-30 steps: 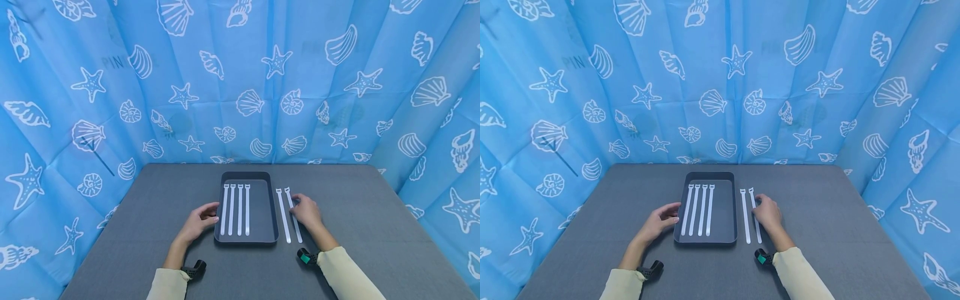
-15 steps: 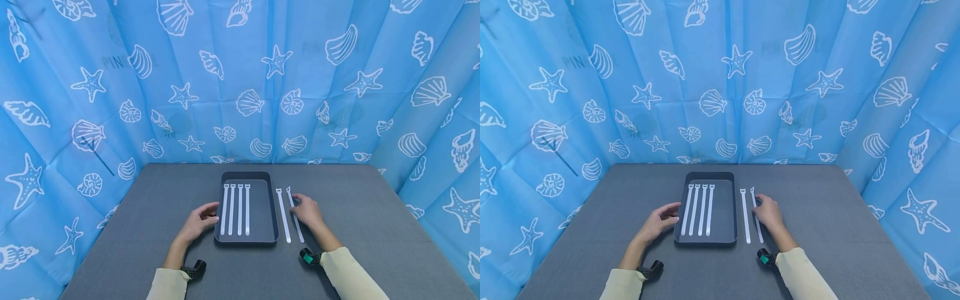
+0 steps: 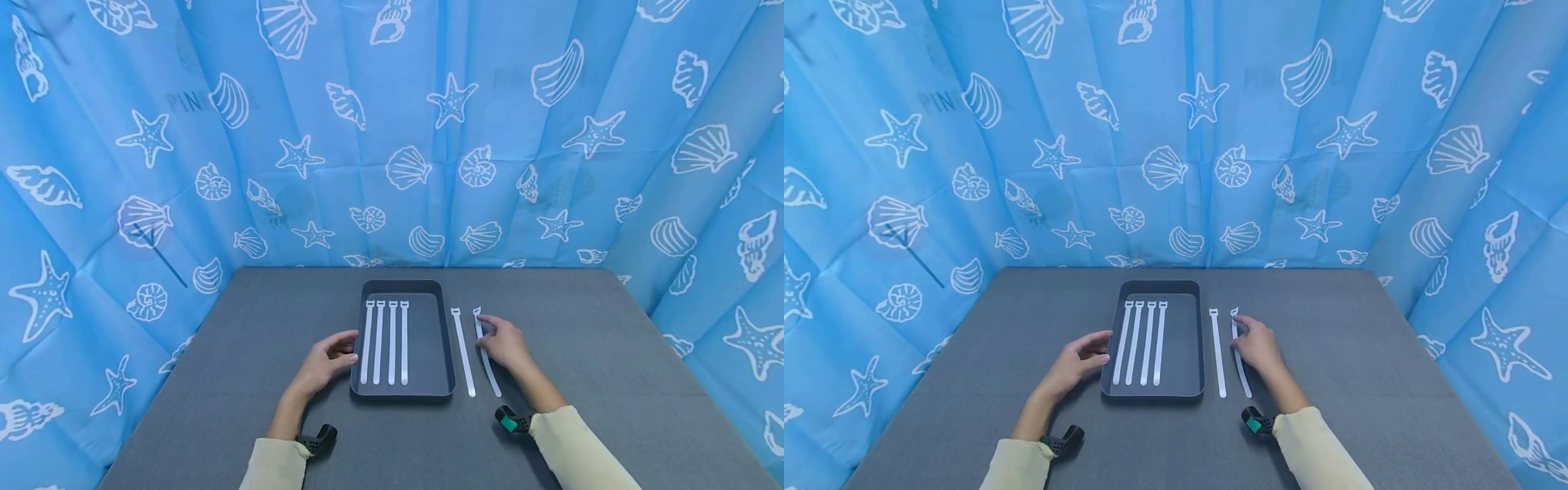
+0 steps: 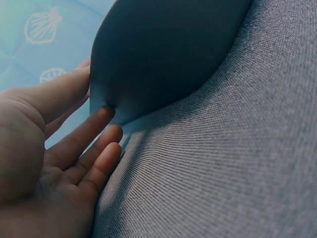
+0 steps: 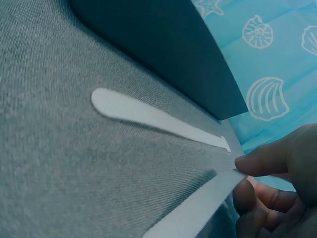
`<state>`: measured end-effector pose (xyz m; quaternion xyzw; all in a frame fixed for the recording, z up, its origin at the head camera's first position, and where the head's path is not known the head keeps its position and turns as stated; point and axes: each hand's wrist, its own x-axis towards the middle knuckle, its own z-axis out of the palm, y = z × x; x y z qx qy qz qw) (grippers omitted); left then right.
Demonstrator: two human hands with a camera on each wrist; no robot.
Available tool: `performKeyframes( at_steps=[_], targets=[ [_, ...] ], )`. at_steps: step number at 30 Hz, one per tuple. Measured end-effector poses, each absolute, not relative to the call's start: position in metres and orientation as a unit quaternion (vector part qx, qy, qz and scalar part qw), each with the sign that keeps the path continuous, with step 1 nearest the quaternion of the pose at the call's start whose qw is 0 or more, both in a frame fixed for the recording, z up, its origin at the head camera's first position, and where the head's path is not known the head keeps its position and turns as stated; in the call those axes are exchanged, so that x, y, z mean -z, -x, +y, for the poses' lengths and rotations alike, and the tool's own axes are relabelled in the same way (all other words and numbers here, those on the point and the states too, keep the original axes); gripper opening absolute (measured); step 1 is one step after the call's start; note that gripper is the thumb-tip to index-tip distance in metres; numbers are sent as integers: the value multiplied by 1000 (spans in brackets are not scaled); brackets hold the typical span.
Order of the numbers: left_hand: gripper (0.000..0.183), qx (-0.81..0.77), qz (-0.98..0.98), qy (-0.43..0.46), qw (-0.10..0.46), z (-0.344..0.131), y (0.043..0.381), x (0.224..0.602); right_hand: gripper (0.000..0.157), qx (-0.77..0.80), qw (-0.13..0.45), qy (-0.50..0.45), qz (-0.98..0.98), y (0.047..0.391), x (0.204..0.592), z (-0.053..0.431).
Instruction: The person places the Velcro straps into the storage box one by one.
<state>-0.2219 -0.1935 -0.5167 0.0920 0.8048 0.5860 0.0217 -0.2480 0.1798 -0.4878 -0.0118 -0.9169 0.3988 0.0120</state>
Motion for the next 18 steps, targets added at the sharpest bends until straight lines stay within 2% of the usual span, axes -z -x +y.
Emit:
performKeyframes(
  at_steps=[8,18],
  targets=[
    [47,-588,803,-92,25,-194,222,516,33,-412,55,-5,-910,247,484,182],
    [47,-587,804,-92,24,-194,222,516,31,-447,74,-3,-891,244,472,177]
  ],
)
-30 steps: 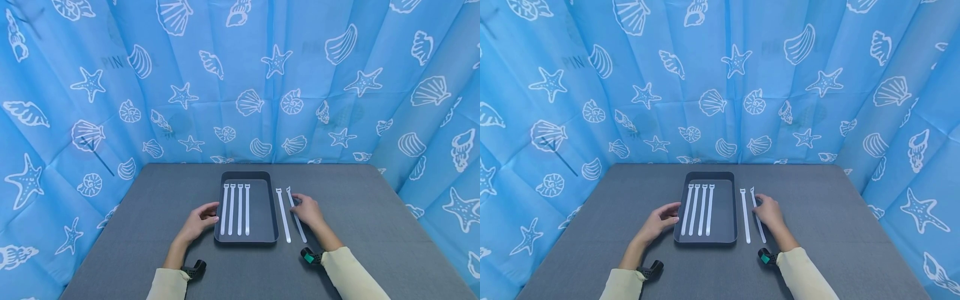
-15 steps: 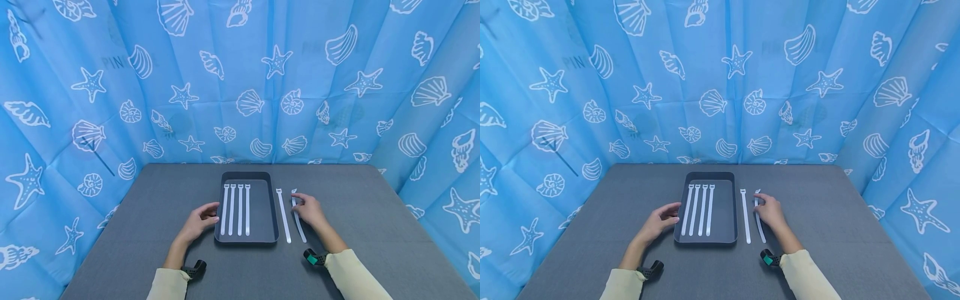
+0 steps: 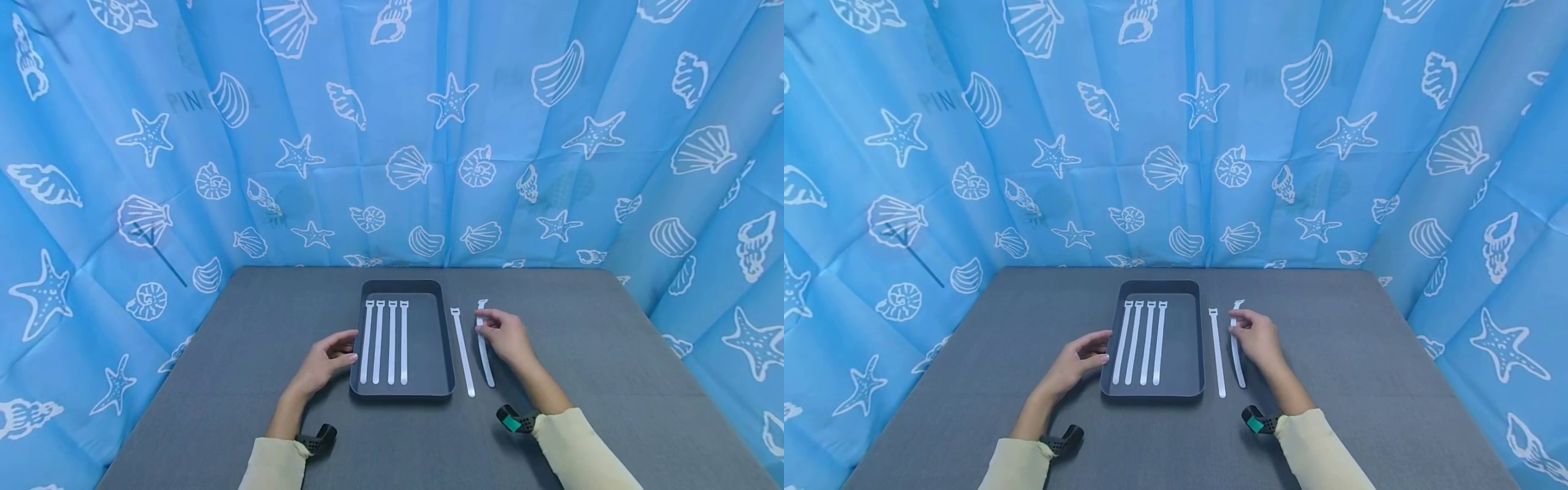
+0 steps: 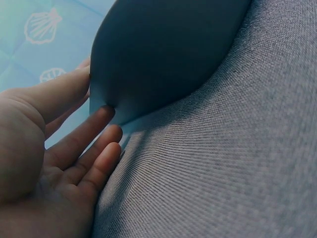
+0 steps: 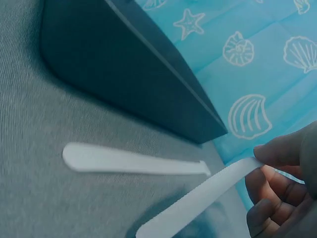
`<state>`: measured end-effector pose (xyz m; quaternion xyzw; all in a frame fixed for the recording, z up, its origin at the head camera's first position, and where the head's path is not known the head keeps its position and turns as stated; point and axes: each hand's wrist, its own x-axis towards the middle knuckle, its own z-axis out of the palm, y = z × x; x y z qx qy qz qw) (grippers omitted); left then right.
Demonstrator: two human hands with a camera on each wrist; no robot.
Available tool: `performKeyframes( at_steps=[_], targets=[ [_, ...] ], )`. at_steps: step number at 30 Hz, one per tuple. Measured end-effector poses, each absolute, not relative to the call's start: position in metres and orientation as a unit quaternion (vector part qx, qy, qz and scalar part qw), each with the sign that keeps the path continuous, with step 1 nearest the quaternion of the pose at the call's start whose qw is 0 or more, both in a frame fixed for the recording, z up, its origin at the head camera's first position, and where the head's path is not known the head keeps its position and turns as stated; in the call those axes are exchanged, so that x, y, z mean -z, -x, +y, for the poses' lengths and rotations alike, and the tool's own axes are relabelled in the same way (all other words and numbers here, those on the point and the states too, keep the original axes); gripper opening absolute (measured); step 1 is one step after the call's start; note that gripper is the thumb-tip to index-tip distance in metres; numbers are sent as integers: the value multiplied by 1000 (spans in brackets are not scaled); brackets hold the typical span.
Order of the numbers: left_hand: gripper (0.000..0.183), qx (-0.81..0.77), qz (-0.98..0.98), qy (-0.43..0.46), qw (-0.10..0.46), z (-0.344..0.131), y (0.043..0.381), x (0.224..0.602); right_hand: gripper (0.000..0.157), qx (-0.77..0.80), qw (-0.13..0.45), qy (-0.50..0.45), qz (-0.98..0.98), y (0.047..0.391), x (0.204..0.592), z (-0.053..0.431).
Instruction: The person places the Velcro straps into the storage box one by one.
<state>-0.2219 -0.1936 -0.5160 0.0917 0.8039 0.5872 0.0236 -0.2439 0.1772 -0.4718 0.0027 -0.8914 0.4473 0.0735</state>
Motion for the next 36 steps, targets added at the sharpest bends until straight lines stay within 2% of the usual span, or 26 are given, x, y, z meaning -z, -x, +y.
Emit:
performKeyframes(
  at_steps=[8,24,36],
  targets=[
    [47,-583,808,-81,26,-194,221,516,28,-463,81,-20,-883,248,465,168],
    [47,-587,804,-88,24,-194,221,515,30,-513,44,-35,-857,243,429,129],
    [47,-587,805,-85,25,-194,222,515,28,-534,29,-36,-845,248,433,98]
  ],
)
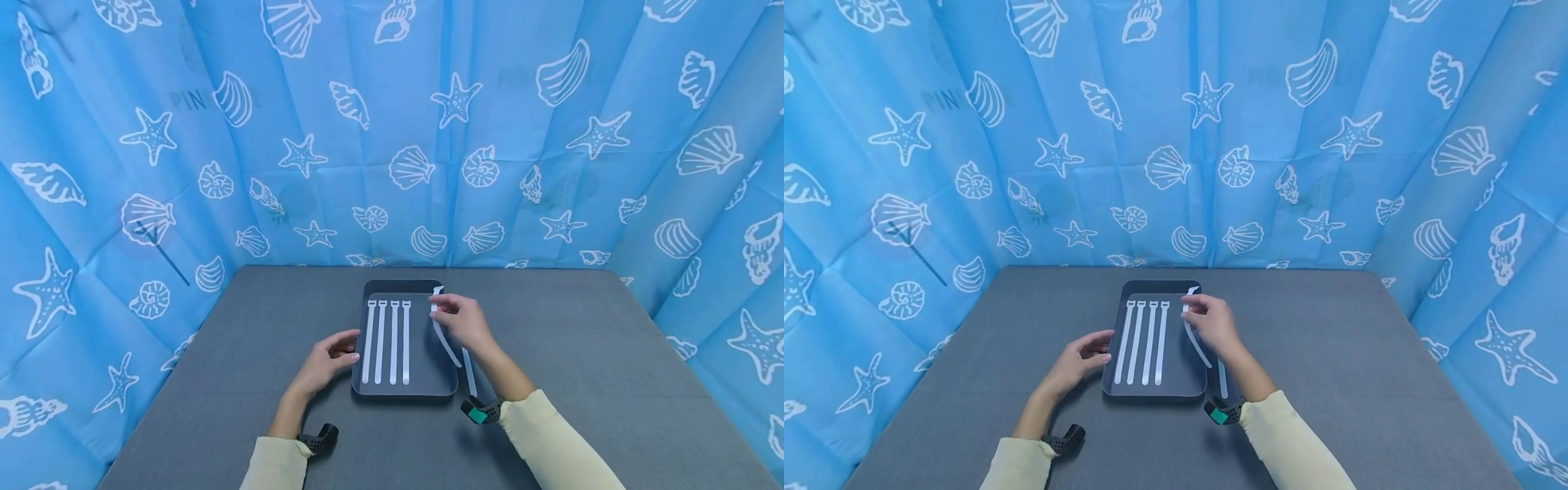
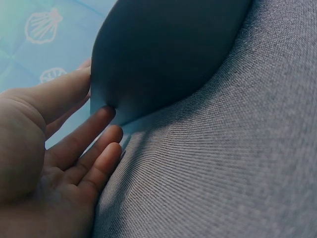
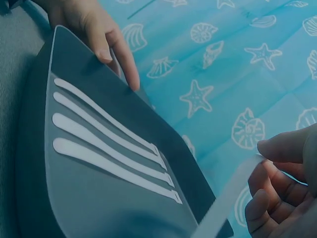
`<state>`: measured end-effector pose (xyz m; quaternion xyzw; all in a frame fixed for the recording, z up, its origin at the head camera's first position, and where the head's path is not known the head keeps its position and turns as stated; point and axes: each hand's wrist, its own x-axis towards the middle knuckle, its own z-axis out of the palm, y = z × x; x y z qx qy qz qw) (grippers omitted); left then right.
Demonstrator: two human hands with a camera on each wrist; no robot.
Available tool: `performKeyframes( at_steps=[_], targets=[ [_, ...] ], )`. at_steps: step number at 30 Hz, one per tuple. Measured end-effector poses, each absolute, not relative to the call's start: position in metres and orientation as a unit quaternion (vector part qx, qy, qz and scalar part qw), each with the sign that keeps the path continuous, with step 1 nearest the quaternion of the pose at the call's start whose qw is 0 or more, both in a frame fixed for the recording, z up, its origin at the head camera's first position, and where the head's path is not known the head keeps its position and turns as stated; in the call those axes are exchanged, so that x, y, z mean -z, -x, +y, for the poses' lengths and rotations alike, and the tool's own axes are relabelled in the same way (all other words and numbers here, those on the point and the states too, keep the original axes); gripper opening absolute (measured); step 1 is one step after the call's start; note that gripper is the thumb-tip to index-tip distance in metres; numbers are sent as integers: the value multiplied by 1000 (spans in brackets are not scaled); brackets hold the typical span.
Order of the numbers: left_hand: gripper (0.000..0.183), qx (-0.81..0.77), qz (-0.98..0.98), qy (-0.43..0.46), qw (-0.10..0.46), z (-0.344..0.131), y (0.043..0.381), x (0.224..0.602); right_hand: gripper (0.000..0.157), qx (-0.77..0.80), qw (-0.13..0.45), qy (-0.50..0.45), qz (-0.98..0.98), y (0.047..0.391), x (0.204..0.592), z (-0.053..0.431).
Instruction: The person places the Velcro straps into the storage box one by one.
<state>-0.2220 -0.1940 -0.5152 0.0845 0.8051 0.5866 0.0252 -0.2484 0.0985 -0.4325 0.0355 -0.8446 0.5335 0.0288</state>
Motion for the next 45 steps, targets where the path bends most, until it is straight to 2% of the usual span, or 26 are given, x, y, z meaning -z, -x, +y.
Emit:
performKeyframes(
  at_steps=[8,22,29,36,45],
  targets=[
    [48,-589,803,-87,27,-193,223,516,28,-534,32,-35,-844,246,430,91],
    [47,-585,806,-79,30,-195,221,514,29,-530,48,-45,-845,243,423,108],
    [47,-586,806,-77,28,-194,221,515,29,-548,27,-42,-835,245,427,99],
    [48,-582,807,-95,38,-186,205,482,27,-592,-7,-11,-806,249,442,84],
    [48,-583,808,-81,20,-192,223,515,27,-608,-24,-5,-793,253,459,71]
  ],
)
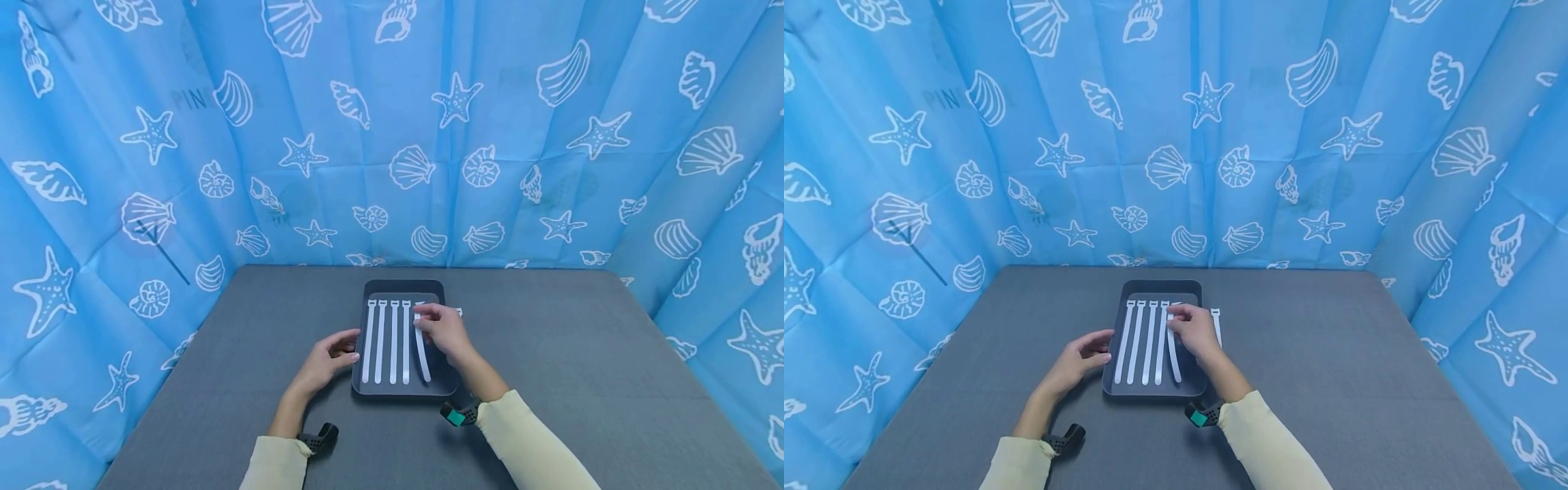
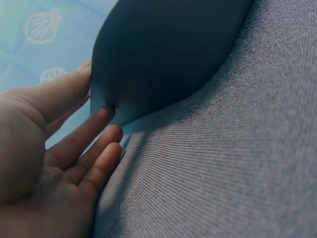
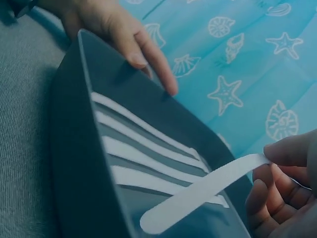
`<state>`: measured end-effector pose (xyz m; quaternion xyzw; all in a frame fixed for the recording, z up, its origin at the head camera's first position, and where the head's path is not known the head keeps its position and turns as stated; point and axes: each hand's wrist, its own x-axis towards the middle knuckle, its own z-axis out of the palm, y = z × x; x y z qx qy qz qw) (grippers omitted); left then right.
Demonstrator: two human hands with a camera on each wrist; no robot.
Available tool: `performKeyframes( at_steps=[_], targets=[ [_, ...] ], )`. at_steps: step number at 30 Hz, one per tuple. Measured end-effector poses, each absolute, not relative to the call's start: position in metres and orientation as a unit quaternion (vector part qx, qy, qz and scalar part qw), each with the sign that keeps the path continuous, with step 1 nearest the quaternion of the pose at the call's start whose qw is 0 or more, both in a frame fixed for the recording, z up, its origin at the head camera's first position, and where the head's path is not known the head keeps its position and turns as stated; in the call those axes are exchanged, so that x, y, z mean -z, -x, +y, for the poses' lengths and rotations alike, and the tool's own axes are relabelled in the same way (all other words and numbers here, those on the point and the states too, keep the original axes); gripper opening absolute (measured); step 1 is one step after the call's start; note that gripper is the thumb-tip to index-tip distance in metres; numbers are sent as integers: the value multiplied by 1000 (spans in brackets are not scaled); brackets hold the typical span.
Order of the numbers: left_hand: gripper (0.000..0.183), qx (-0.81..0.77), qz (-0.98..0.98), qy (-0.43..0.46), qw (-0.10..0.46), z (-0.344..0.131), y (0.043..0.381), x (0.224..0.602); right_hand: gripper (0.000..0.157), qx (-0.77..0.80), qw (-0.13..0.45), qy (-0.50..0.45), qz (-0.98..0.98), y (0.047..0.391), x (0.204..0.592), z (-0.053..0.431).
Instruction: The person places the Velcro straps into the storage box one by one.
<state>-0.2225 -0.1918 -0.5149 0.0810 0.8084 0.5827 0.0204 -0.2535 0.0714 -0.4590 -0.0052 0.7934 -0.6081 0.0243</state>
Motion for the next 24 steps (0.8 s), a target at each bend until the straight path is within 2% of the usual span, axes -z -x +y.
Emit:
performKeyframes(
  at_steps=[9,24],
  targets=[
    [47,-587,804,-86,26,-195,224,517,28,575,17,14,818,259,469,60],
    [47,-583,806,-97,18,-195,225,518,27,426,-23,41,903,260,469,55]
  ],
)
